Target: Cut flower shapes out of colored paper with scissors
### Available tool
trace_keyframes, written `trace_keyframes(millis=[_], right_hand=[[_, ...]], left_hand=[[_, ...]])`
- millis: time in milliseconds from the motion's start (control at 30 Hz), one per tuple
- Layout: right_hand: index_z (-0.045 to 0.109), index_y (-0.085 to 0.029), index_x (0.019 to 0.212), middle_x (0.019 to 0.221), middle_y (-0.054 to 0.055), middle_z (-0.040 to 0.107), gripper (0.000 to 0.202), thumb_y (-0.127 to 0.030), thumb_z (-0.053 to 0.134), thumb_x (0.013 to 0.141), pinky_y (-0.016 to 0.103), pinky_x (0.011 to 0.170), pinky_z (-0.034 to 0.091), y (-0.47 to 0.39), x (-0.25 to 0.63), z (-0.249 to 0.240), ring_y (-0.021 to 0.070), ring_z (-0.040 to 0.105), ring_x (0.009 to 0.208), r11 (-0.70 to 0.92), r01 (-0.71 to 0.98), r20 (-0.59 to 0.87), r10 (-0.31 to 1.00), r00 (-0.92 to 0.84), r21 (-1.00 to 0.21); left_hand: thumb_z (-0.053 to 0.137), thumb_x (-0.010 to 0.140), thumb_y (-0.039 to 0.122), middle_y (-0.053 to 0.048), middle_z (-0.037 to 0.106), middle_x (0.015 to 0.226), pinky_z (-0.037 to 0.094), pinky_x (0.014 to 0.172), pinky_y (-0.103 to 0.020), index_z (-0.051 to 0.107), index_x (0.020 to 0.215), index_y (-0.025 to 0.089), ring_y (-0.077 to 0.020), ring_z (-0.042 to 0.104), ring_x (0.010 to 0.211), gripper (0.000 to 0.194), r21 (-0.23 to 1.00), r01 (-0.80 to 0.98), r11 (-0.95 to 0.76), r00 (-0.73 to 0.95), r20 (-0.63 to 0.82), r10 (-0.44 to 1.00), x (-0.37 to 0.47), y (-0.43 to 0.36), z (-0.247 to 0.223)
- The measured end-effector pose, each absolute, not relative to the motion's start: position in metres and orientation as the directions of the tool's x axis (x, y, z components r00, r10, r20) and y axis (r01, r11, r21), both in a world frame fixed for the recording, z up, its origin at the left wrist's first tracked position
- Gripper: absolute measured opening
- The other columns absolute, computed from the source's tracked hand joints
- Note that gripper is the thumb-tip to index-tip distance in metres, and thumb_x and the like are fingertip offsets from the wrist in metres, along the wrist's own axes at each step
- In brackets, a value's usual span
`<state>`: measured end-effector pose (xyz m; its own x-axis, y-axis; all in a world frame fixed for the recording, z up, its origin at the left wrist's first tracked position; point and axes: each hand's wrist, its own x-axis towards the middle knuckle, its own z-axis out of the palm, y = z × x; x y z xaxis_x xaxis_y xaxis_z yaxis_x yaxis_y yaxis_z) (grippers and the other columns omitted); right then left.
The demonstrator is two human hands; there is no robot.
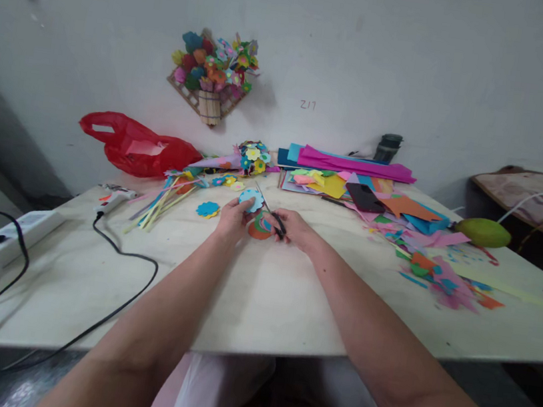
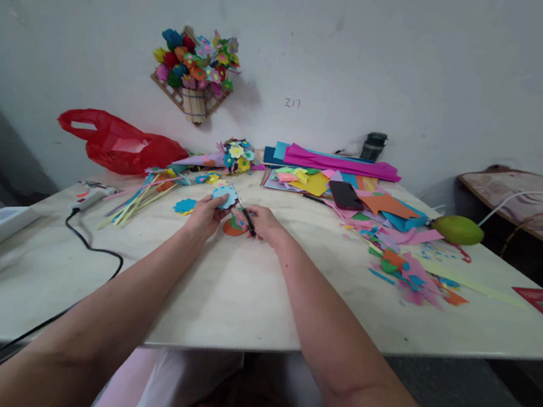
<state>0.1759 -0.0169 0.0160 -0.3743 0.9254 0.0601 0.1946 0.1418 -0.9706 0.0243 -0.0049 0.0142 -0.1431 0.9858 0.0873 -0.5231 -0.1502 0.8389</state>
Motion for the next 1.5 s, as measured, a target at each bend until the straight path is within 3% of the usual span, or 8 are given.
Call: trace_keyframes(millis=[1000,1500], right_hand=[[0.053,-0.014,0.068,0.049,-0.003,0.050,0.025,-0.036,0.057,0.079,0.015,0.027,0.021,-0.021,0.183,0.026,0.0039,0.043,0.034,0.154,0.232,0.043,0.905,-0.422,-0.961],[0.053,-0.014,0.068,0.050,-0.003,0.050,0.028,-0.040,0.060,0.074,0.015,0.028,0.020,-0.017,0.187,0.023,0.0044,0.044,0.035,0.147,0.231,0.024,0.886,-0.463,-0.962]], left_hand=[[0.067,0.064,0.013,-0.006,0.066,0.073,0.053,0.073,-0.031,0.062,0.075,0.013,-0.0166,0.065,0.072,0.013,0.871,-0.481,-0.101,-0.039,0.094,0.995,0.013,-0.005,0.017],[0.065,0.067,0.011,-0.009,0.066,0.074,0.054,0.073,-0.033,0.062,0.076,0.010,-0.0184,0.066,0.072,0.010,0.892,-0.445,-0.078,0.004,0.089,0.996,0.007,-0.005,0.017]])
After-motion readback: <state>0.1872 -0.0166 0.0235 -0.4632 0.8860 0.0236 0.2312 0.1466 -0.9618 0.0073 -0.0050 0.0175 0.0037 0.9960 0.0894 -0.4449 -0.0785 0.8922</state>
